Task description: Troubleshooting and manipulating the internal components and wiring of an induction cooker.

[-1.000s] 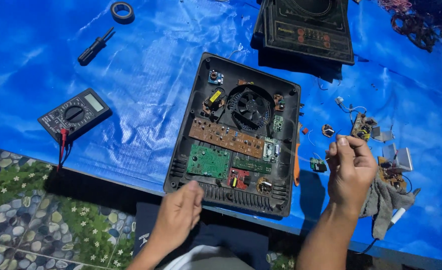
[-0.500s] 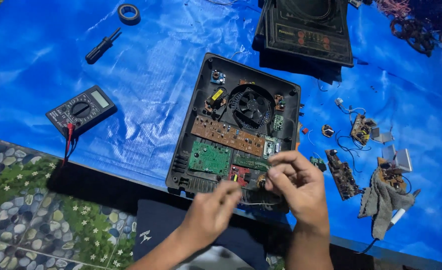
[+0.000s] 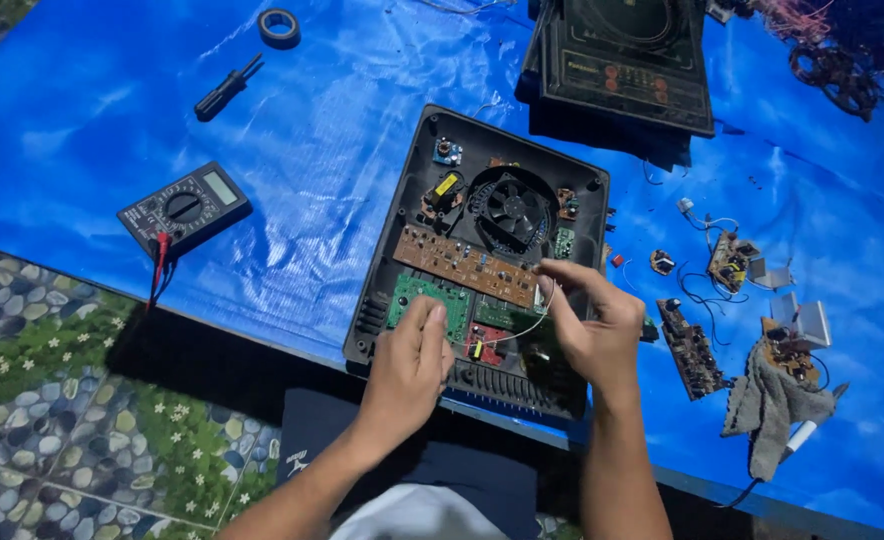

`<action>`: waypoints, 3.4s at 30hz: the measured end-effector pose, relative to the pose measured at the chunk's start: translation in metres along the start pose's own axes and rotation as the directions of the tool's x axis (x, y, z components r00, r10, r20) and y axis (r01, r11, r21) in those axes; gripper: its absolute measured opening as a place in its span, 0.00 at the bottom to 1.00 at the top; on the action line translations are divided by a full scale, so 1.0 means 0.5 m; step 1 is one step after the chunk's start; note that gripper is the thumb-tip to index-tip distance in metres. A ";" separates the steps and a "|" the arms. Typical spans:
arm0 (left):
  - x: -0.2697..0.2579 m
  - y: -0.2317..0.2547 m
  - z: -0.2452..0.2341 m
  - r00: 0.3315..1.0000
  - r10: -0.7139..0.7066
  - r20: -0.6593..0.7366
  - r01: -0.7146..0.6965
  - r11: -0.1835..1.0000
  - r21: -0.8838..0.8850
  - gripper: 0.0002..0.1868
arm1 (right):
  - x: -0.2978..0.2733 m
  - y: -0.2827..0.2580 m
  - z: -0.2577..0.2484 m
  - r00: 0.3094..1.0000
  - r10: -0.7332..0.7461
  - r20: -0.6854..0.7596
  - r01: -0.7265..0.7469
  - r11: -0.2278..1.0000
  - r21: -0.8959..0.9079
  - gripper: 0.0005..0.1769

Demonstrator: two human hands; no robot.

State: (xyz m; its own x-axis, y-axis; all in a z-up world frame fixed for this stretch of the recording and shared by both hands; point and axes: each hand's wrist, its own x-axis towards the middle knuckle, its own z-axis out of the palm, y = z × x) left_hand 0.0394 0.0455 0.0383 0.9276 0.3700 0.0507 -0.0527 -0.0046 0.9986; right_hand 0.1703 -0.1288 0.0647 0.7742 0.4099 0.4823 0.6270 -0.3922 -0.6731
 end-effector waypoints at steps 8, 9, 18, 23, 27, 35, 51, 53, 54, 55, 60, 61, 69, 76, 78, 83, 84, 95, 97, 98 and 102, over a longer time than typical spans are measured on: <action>0.073 -0.025 0.018 1.000 -0.028 -0.014 0.026 0.996 -0.090 0.19 | 0.043 0.078 -0.001 0.989 -0.146 0.003 0.143 0.963 -0.228 0.08; 0.081 -0.021 0.016 0.999 -0.036 -0.030 0.032 0.991 -0.127 0.18 | 0.049 0.080 0.000 0.989 -0.147 0.016 0.146 0.958 -0.248 0.08; 0.074 -0.002 0.016 0.998 -0.037 -0.051 0.032 0.995 -0.092 0.18 | 0.056 0.184 0.012 0.982 -0.134 0.132 0.163 0.957 -0.240 0.13; 0.087 -0.020 0.020 0.996 -0.081 -0.049 0.075 0.990 -0.117 0.17 | 0.069 0.191 0.020 0.976 -0.130 0.175 0.172 0.952 -0.253 0.13; 0.100 -0.027 0.022 0.993 -0.093 -0.078 0.082 0.988 -0.132 0.17 | 0.081 0.186 0.025 0.975 -0.123 0.186 0.167 0.956 -0.240 0.11; 0.121 -0.024 0.012 0.986 -0.108 -0.128 0.094 0.989 -0.112 0.16 | 0.092 0.158 0.032 0.972 -0.081 0.221 0.127 0.971 -0.203 0.12; 0.133 -0.032 0.005 0.984 -0.119 -0.134 0.099 0.985 -0.144 0.16 | 0.087 0.172 0.032 0.975 -0.055 0.217 0.100 0.974 -0.202 0.12; 0.136 -0.036 0.006 0.985 -0.114 -0.131 0.095 0.985 -0.146 0.16 | 0.087 0.175 0.033 0.974 -0.064 0.218 0.108 0.975 -0.195 0.12; 0.136 -0.038 0.006 0.986 -0.109 -0.129 0.090 0.985 -0.147 0.16 | 0.086 0.176 0.033 0.973 -0.074 0.220 0.117 0.975 -0.188 0.12; 0.137 -0.041 0.005 0.986 -0.108 -0.127 0.089 0.985 -0.146 0.16 | 0.084 0.182 0.035 0.973 -0.074 0.218 0.117 0.975 -0.188 0.12; 0.136 -0.043 0.004 0.986 -0.100 -0.132 0.079 0.984 -0.161 0.15 | 0.082 0.190 0.041 0.965 -0.101 0.242 0.160 0.958 -0.237 0.12; 0.134 -0.043 0.004 0.986 -0.103 -0.133 0.081 0.984 -0.161 0.15 | 0.082 0.183 0.041 0.965 -0.100 0.244 0.159 0.958 -0.236 0.12; 0.133 -0.047 0.000 0.984 -0.109 -0.139 0.092 0.988 -0.128 0.16 | 0.079 0.211 0.043 0.956 -0.147 0.255 0.212 0.946 -0.247 0.09; 0.135 -0.044 0.003 0.984 -0.123 -0.131 0.108 0.988 -0.111 0.18 | 0.075 0.277 0.048 0.930 -0.184 0.317 0.282 0.912 -0.299 0.12; 0.134 -0.041 0.006 0.980 -0.148 -0.134 0.130 0.983 -0.130 0.18 | 0.076 0.292 0.053 0.925 -0.177 0.338 0.313 0.858 -0.407 0.13; 0.133 -0.035 0.009 0.975 -0.167 -0.145 0.145 0.977 -0.156 0.17 | 0.081 0.308 0.073 0.907 -0.268 0.327 0.411 0.733 -0.541 0.14; 0.131 -0.031 0.009 0.973 -0.178 -0.149 0.153 0.975 -0.161 0.16 | 0.081 0.313 0.076 0.900 -0.288 0.328 0.431 0.699 -0.571 0.15; 0.160 -0.035 0.033 0.976 -0.180 -0.124 0.162 0.976 -0.144 0.16 | 0.084 0.290 0.070 0.921 -0.159 0.356 0.348 0.748 -0.566 0.13; 0.173 -0.044 0.042 0.977 -0.176 -0.123 0.156 0.975 -0.156 0.16 | 0.085 0.289 0.068 0.919 -0.151 0.363 0.348 0.744 -0.571 0.13; 0.180 -0.047 0.048 0.978 -0.168 -0.123 0.142 0.971 -0.192 0.16 | 0.087 0.283 0.066 0.917 -0.136 0.374 0.344 0.744 -0.573 0.14; 0.194 -0.049 0.061 0.978 -0.179 -0.106 0.152 0.962 -0.225 0.16 | 0.083 0.281 0.062 0.903 -0.155 0.401 0.374 0.745 -0.552 0.16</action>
State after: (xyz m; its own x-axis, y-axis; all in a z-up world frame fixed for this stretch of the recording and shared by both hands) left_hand 0.1420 0.0532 0.0193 0.8775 0.4612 -0.1313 0.0071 0.2613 0.9652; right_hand 0.2875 -0.1412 -0.0273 0.5667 0.7613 0.3152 0.8045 -0.5939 -0.0121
